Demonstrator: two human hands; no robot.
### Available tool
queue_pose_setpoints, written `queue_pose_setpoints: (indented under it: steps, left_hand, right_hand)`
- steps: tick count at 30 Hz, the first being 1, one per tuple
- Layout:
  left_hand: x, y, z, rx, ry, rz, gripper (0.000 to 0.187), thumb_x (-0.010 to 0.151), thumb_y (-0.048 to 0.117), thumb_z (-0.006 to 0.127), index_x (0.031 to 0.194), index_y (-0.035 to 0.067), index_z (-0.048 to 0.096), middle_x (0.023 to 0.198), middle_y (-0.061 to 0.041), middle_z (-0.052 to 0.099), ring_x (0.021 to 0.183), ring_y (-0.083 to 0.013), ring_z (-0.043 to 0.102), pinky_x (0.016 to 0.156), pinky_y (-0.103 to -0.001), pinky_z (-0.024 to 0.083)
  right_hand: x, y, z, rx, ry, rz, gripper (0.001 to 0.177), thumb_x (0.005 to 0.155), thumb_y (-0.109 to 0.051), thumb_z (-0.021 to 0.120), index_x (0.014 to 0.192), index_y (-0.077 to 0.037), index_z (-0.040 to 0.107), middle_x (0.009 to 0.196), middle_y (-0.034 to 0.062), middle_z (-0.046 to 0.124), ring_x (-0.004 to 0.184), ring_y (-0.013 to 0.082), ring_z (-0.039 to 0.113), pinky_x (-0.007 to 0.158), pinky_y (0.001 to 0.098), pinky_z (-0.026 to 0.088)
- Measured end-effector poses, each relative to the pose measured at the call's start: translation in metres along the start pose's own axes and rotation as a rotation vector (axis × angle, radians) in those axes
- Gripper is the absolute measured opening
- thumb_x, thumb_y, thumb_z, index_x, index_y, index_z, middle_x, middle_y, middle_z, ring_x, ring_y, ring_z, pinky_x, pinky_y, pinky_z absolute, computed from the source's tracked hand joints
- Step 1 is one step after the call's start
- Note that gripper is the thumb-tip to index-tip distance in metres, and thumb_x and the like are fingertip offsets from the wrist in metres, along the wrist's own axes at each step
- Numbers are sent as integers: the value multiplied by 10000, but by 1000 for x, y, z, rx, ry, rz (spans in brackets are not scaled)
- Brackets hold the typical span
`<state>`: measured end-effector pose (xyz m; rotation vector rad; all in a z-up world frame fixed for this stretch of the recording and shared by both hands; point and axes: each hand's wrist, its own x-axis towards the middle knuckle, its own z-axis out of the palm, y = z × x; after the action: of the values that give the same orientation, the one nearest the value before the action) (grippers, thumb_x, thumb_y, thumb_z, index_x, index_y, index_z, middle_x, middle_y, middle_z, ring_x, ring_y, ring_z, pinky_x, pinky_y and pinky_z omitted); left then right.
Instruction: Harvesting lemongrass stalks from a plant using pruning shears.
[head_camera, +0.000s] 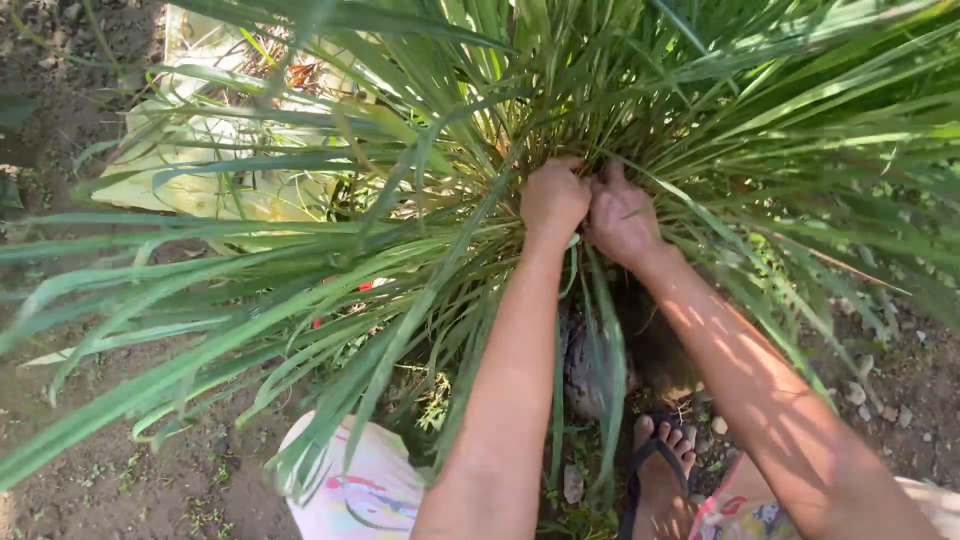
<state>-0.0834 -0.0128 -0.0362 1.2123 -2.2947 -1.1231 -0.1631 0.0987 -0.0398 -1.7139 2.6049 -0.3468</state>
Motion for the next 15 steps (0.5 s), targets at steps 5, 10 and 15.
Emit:
queue_pose_setpoints:
  steps: [5,10,15]
  left_hand:
    - [-1,32,-10,36,82,-148,346,807,422,776,1041,167,779,1070,-102,775,1037,-315,723,898,-455,550]
    - [2,23,-6,66,217,-144,400,812,450,786,1075,150,752,1017,-143,756,964,-334,727,872,-461,569]
    - [1,35,-15,60,241,-169,210,747,342,804,876,177,788,943,-154,733,931,-394,668,768,-500,547]
  right_hand:
    - [-2,-2,-14,100,94,-44,409,801,-129,667,1181,22,648,1208,346,576,846,481,669,711,548,563]
    - [6,-10,-5,266,208,127,375,892,-134,642,1233,20,629,1098,292,660,923,486,664,764,564,544]
    - [18,-18,2,403,356,265,207,925,-176,686,1092,-62,731,985,235,708,876,444,677,753,540,542]
